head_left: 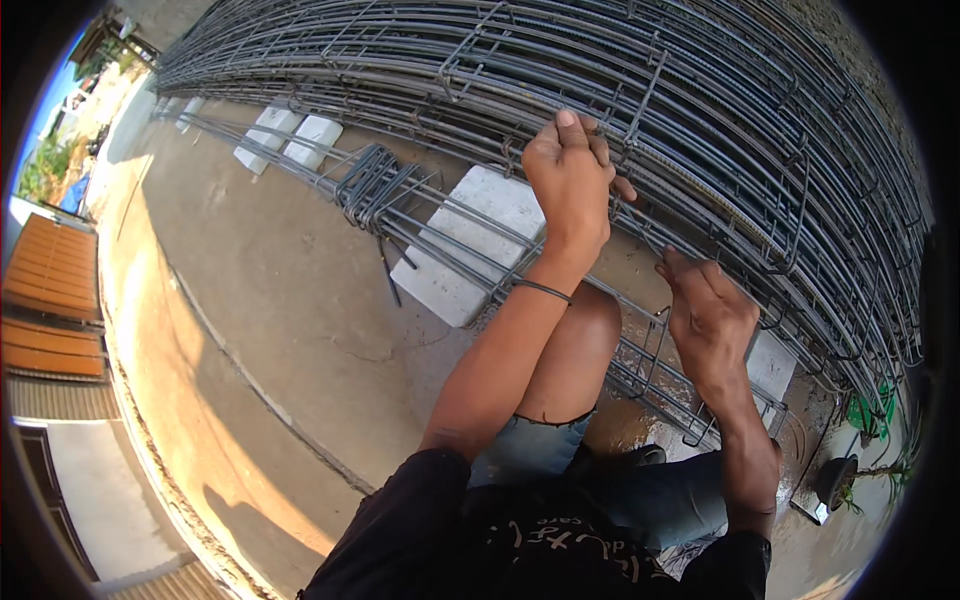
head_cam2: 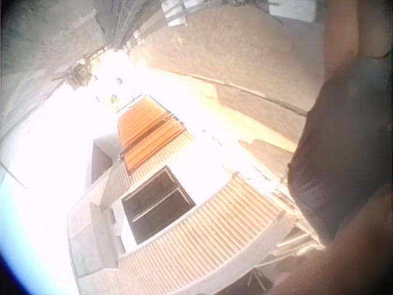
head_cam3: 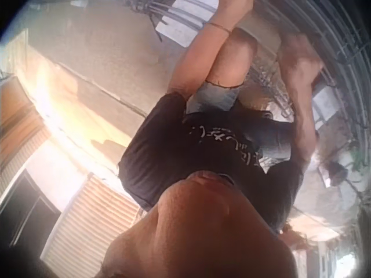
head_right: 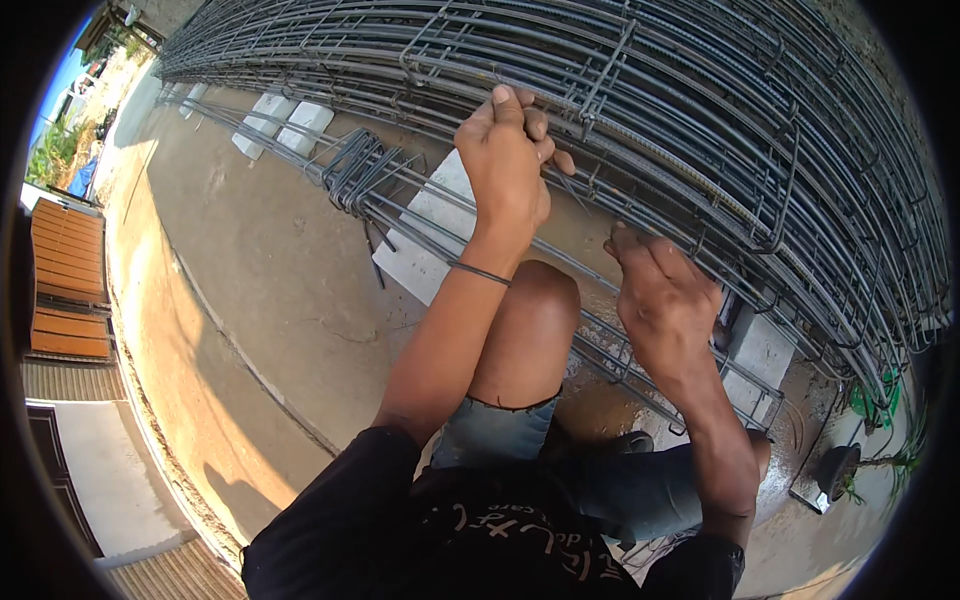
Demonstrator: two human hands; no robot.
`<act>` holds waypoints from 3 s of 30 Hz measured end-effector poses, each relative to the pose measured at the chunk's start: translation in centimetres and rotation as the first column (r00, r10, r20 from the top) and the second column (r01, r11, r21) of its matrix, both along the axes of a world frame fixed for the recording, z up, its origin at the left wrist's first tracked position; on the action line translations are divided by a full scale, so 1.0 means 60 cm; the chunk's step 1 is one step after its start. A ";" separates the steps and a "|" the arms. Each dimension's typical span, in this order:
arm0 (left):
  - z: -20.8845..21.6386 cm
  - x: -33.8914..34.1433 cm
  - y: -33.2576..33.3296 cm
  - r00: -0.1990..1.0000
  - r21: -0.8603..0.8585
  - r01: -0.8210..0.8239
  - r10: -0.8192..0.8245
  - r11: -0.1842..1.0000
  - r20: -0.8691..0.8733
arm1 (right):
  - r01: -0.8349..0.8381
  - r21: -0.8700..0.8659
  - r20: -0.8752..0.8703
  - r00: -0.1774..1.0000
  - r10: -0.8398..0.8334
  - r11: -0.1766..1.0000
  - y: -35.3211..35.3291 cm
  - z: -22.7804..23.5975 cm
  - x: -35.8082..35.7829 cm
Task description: The person assembles a rebar cage by sliding metal stirrups onto long reinforcement bars and then securing them with wire using pliers.
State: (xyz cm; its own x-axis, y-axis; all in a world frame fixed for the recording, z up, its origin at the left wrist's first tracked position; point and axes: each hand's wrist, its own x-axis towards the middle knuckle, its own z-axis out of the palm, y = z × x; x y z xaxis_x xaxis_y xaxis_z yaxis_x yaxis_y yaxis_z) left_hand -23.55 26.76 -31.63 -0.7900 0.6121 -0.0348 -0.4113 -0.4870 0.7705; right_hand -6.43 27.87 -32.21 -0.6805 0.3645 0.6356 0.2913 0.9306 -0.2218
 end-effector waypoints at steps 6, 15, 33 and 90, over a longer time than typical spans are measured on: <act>-0.071 -0.072 -0.029 0.864 0.089 -0.003 -0.042 0.996 0.502 | -0.176 0.124 0.231 0.962 0.144 0.977 0.044 -0.014 -0.026; -0.295 -0.384 -0.305 0.923 -0.690 -0.300 0.384 0.659 -0.034 | -0.062 -0.532 0.248 0.942 0.226 0.844 0.069 -0.023 -0.064; -0.199 -0.316 -0.540 0.908 -0.901 -0.406 0.183 0.154 -0.378 | 0.331 -0.649 0.607 0.768 0.203 0.685 0.182 0.019 0.174; -0.338 0.785 0.125 0.066 -0.749 0.442 -0.851 0.493 -0.521 | 0.374 -0.926 0.318 0.699 -0.640 -0.051 -0.086 -0.362 1.012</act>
State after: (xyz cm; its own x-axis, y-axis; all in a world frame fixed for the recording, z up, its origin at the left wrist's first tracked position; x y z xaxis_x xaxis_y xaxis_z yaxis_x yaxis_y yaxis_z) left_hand 23.55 34.24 -51.91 0.1871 0.9804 -0.0615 0.4467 -0.0291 0.8942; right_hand 54.27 22.70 -53.96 0.0475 0.9042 -0.4245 0.4166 -0.4041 -0.8143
